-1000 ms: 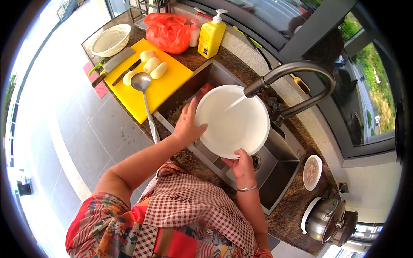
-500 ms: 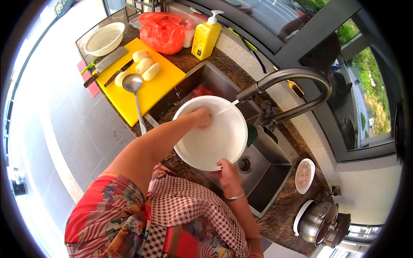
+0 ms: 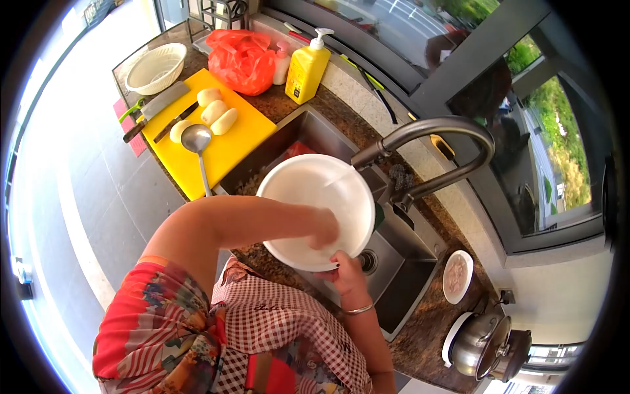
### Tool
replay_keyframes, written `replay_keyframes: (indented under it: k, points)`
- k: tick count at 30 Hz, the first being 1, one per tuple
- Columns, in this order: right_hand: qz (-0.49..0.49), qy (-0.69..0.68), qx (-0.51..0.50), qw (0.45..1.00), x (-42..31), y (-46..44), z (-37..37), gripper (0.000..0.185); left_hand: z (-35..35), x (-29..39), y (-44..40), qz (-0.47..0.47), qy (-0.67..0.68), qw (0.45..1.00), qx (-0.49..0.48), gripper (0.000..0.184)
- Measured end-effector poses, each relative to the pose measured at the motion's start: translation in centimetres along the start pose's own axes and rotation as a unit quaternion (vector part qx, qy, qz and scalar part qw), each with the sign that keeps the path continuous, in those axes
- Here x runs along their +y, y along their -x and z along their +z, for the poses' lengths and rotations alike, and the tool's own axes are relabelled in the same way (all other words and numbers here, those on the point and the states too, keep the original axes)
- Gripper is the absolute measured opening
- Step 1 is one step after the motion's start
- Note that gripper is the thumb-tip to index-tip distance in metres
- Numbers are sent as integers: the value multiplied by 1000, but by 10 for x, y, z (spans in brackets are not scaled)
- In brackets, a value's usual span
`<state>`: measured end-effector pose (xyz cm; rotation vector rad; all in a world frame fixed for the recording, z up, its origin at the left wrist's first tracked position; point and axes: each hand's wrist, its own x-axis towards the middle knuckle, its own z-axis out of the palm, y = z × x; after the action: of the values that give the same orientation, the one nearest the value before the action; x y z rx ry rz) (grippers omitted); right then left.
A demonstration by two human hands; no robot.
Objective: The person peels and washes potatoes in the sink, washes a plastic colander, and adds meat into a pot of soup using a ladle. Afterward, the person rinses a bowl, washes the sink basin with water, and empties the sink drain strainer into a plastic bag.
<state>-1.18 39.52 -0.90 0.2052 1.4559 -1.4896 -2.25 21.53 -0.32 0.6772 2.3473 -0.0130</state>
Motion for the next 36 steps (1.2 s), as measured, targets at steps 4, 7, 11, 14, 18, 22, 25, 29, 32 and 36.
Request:
replay_keyframes:
  k: [4, 7, 11, 14, 18, 22, 25, 29, 32, 36]
  points:
    - [3, 20, 3, 1000, -4, 13, 16, 49, -24, -15, -24, 29, 50, 967, 247, 21]
    - [-20, 16, 11, 1000, -1, 20, 4, 52, -4, -97, -35, -48, 45, 927, 370, 21]
    - [-62, -11, 44, 997, 7, 17, -14, 51, 15, -109, -4, -242, 189, 951, 47, 20]
    - [-54, 15, 36, 998, 13, 16, 2, 49, 66, -100, -17, -215, 56, 972, 81, 18]
    - [-42, -14, -4, 999, 14, 11, 24, 45, 83, -66, -64, -292, 209, 881, 306, 28]
    - [-49, -1, 17, 999, 3, 2, 8, 39, 37, 14, -34, -141, 275, 932, 191, 35]
    - [-45, -20, 22, 999, -6, 2, -8, 40, 67, 5, -4, -113, 153, 977, 93, 30]
    - [-38, -21, 12, 999, 2, 6, 3, 44, 115, -108, -22, -134, -168, 957, 195, 25]
    - [-3, -34, -12, 999, 7, 4, 12, 48, 80, -116, -7, -43, -167, 909, 380, 34]
    - [24, -53, -3, 998, 3, 11, 1, 49, 47, -111, -12, -101, 199, 918, 329, 29]
